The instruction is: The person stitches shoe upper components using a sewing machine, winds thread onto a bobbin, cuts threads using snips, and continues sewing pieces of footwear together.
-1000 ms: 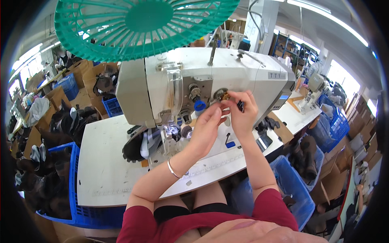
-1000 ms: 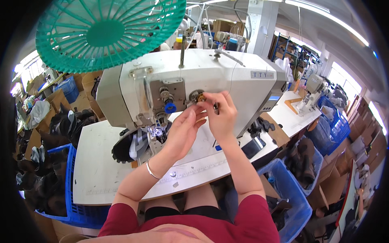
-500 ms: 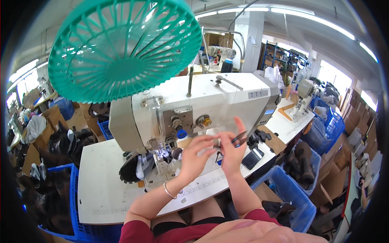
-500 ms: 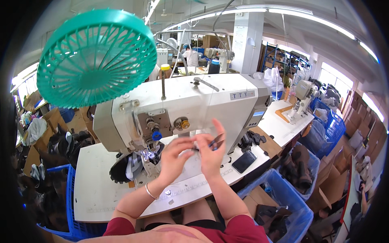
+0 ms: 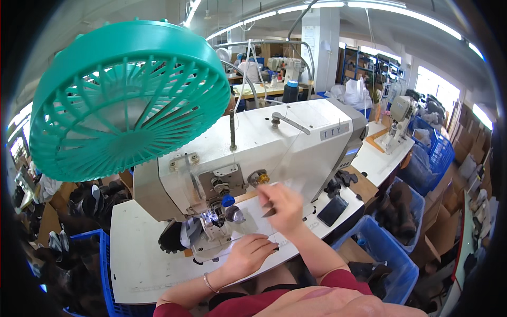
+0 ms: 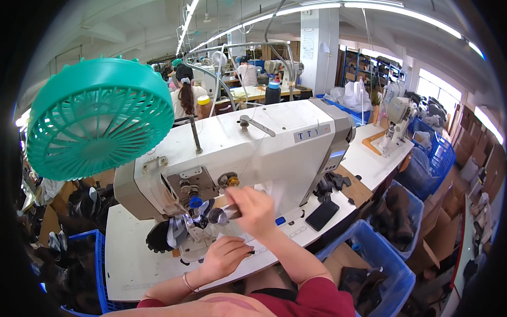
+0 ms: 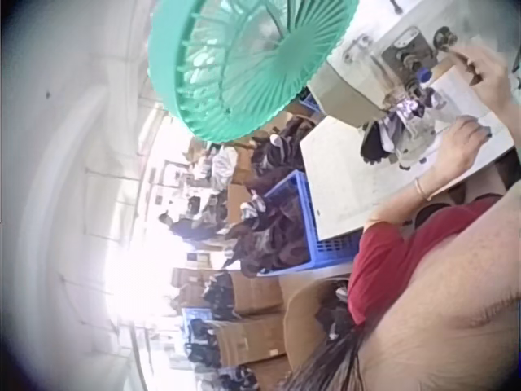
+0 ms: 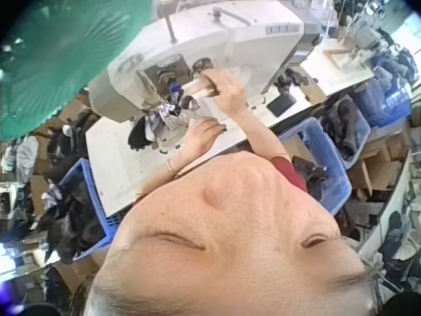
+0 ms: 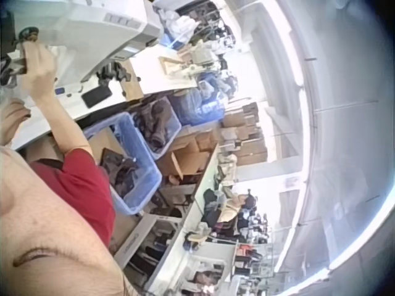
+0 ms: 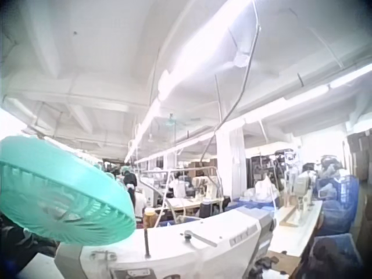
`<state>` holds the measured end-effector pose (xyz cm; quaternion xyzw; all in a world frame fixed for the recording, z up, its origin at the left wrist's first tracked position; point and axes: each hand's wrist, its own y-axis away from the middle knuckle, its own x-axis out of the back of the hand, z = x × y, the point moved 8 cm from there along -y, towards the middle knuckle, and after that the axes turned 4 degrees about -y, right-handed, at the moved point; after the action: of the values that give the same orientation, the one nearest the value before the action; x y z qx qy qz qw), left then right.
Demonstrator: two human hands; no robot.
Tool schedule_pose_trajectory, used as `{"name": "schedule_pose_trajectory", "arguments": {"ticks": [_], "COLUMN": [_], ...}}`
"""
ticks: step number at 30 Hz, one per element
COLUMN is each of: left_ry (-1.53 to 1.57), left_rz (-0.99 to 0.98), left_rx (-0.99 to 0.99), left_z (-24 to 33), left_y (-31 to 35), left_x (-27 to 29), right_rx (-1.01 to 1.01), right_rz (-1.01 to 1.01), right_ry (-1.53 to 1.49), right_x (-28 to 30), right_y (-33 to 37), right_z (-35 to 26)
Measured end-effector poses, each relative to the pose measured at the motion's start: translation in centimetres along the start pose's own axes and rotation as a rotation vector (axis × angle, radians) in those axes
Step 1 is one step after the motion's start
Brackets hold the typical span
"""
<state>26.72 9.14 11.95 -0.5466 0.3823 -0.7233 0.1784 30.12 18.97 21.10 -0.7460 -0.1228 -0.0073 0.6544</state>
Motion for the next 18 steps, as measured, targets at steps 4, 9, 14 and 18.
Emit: {"name": "schedule_pose_trajectory", "arguments": {"ticks": [4,9,14,18], "left_ry": [0.097,0.158,0.214,0.205], "left_rz": [0.084,0.097,0.137,0.201], "left_rx": [0.167,0.275,0.304,0.363], "left_z": [-1.5,-2.8,-2.8,-4.0], "left_y": [0.1,0.5,-0.6,-0.4], "left_x": [1.5,1.9,3.1,3.6], "right_rx": [-0.132,0.014,-0.024,0.049], "right_rz": [0.159,-0.049,0.069,-0.065], "right_ry": [-0.030,0.005,0.013,-0.024], "right_x": [1.6,-0.6,0.8,-1.2], "right_y": [-0.8,1.1,0.1,1.8], "right_z": [3.1,0.6,2.6,1.1]}}
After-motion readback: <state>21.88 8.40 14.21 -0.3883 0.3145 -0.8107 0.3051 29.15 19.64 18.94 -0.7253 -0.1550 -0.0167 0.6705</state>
